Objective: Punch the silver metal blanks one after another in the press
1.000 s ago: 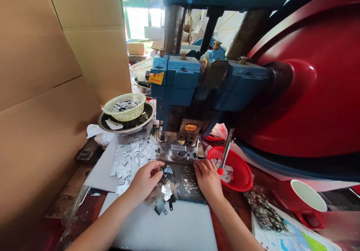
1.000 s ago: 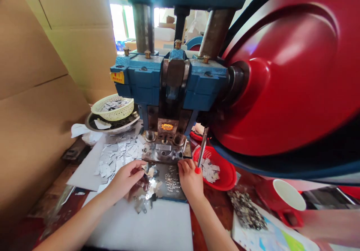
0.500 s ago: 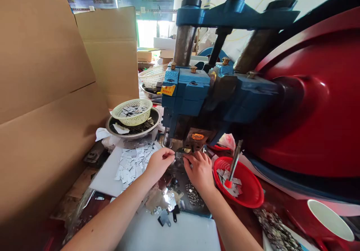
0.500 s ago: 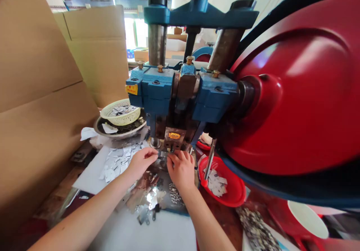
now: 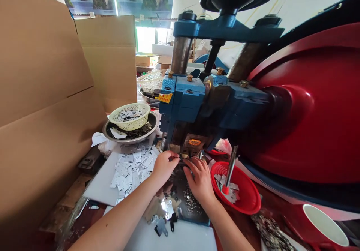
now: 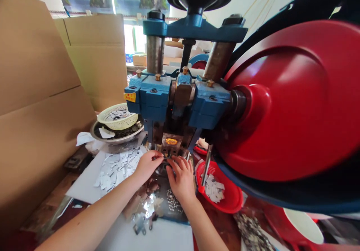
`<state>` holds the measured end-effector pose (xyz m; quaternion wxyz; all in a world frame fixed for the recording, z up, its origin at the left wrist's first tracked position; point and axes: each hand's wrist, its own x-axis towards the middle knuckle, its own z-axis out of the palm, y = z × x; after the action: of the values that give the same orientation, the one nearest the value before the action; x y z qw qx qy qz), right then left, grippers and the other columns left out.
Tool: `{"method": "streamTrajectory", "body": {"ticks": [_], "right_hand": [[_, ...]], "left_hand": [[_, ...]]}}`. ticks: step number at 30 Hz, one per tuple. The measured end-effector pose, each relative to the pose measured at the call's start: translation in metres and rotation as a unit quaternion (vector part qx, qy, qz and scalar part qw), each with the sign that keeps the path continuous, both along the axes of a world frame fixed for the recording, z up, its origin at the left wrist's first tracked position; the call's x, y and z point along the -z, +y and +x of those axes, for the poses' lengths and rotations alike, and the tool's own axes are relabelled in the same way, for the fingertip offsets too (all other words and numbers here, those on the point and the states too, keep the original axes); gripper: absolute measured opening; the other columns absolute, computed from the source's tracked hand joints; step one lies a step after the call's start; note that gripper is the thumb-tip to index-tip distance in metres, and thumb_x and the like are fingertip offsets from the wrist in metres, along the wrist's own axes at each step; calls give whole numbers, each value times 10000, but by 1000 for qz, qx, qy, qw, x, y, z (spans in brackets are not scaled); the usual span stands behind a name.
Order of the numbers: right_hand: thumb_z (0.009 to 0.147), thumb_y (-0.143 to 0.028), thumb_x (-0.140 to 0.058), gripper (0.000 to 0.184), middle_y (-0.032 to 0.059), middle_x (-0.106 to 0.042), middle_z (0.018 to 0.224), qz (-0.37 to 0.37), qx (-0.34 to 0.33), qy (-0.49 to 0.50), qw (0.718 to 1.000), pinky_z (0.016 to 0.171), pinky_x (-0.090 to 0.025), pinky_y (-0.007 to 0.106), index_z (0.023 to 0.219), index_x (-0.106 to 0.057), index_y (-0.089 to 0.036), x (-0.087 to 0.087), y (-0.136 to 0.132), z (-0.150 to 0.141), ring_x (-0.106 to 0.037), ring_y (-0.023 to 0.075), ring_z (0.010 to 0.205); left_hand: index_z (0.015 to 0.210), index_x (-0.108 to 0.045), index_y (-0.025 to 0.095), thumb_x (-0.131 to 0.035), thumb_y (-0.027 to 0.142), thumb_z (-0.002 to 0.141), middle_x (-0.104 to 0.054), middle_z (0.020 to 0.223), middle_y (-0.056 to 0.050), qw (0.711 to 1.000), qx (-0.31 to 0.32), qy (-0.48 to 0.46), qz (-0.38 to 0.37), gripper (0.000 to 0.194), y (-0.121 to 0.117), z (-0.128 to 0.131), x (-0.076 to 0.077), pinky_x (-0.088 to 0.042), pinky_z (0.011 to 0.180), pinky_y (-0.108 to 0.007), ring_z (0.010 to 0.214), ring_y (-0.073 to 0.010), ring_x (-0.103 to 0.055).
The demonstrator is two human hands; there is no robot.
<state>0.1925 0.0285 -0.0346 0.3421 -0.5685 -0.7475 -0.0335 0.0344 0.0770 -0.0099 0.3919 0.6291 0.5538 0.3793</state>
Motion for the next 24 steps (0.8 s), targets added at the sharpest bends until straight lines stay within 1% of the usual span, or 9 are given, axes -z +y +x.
{"method": "streamTrajectory", "body": {"ticks": [3, 6, 8, 11, 14, 19, 24], "right_hand": [[899, -359, -469, 279, 67, -633, 1100, -4, -9, 11, 1000, 952, -407, 471, 1096, -633, -248, 0, 1, 0, -517, 243, 1109], [908, -349, -452, 290, 77, -636, 1092, 1, -17, 18, 1000, 934, -429, 448, 1109, -621, -225, -1, 3, 2, -525, 235, 1092], [907, -340, -455, 286, 68, -635, 1106, 4, -17, -10, 1000, 973, -391, 480, 1123, -616, -244, -3, 2, 3, -515, 241, 1112], [890, -354, -491, 265, 37, -632, 1133, -4, -14, -74, 997, 1032, -289, 548, 1110, -627, -299, -6, 0, 2, -484, 260, 1156], [883, -368, -505, 265, 31, -631, 1147, -8, -4, -93, 996, 1042, -266, 548, 1105, -628, -294, -8, -2, -3, -475, 263, 1167], [890, -367, -493, 256, 31, -635, 1146, -7, 10, -79, 997, 1037, -262, 553, 1090, -625, -278, -5, -3, -6, -481, 268, 1160], [917, -336, -437, 301, 71, -628, 1143, 3, 8, -21, 1000, 1000, -336, 520, 1148, -591, -219, -1, -2, 1, -487, 257, 1150]], "left_hand": [[832, -697, 176, -613, 228, 750, -706, 898, -53, 1000, -5, 10, 7, 129, 1, 1, 0, -460, 818, -340, 892, -228, -625], [836, -697, 184, -607, 237, 749, -709, 879, -42, 1000, -4, 1, 2, 136, 1, -3, -1, -467, 792, -326, 858, -216, -632], [850, -692, 185, -600, 247, 753, -711, 859, -34, 1000, -8, -12, -6, 147, 1, -8, -3, -477, 763, -311, 821, -204, -639], [880, -680, 178, -583, 260, 763, -708, 852, -32, 999, -25, -31, -17, 173, 2, -18, -4, -486, 750, -300, 800, -194, -642], [877, -676, 171, -585, 274, 757, -705, 842, -32, 999, -31, -41, -20, 182, 1, -25, -4, -489, 750, -301, 800, -197, -641], [844, -686, 184, -587, 272, 750, -708, 804, -16, 999, -10, -35, -20, 162, -2, -21, -6, -488, 722, -292, 778, -196, -640], [856, -696, 188, -588, 273, 757, -715, 822, -22, 1000, 16, -13, -15, 169, -1, -9, -5, -482, 712, -292, 775, -200, -646]]}}
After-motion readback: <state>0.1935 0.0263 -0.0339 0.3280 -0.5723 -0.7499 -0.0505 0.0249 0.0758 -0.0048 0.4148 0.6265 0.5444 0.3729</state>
